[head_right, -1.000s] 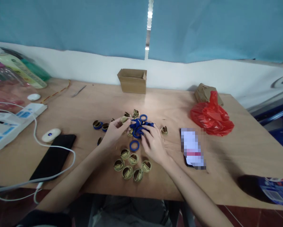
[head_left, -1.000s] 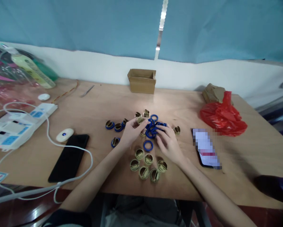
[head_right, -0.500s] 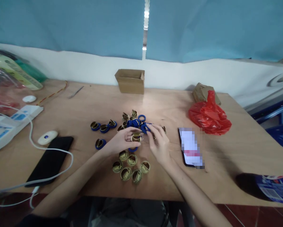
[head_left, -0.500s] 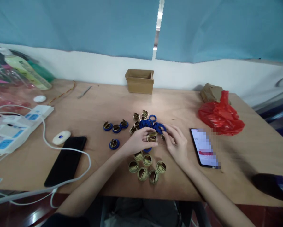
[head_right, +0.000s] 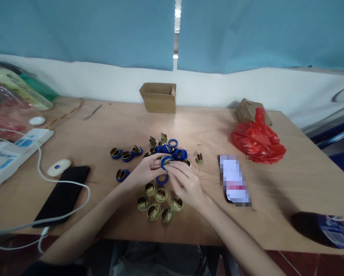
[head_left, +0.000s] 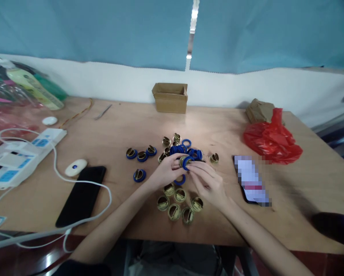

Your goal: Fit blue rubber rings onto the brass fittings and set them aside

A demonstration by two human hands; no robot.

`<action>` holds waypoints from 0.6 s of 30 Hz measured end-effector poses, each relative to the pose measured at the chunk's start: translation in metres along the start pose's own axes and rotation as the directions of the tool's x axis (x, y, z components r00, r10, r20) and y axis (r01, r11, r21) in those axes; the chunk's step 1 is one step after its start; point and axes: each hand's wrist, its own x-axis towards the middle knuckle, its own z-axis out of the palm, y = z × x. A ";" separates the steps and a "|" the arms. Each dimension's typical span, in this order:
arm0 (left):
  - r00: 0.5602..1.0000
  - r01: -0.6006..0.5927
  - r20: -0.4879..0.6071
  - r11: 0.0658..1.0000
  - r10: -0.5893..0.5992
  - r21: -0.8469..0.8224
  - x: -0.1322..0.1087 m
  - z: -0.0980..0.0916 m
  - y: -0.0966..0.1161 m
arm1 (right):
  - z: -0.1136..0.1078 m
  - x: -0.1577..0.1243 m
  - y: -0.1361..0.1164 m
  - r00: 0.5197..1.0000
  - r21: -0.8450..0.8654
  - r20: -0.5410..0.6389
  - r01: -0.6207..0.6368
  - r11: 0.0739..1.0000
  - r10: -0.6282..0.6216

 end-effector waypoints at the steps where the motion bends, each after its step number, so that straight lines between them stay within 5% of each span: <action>1: 1.000 -0.011 0.013 1.000 0.011 -0.003 -0.001 0.000 0.001 | 0.000 -0.001 0.001 1.000 -0.017 -0.008 -0.003 1.000 0.003; 6: 0.996 -0.011 0.087 1.000 0.013 -0.023 -0.004 0.005 0.001 | 0.000 -0.005 0.005 0.997 -0.112 -0.068 -0.041 0.993 0.034; 18: 0.981 -0.055 0.187 0.998 0.048 0.032 -0.013 0.000 0.010 | -0.003 0.000 0.002 0.998 -0.033 0.038 -0.051 0.998 0.052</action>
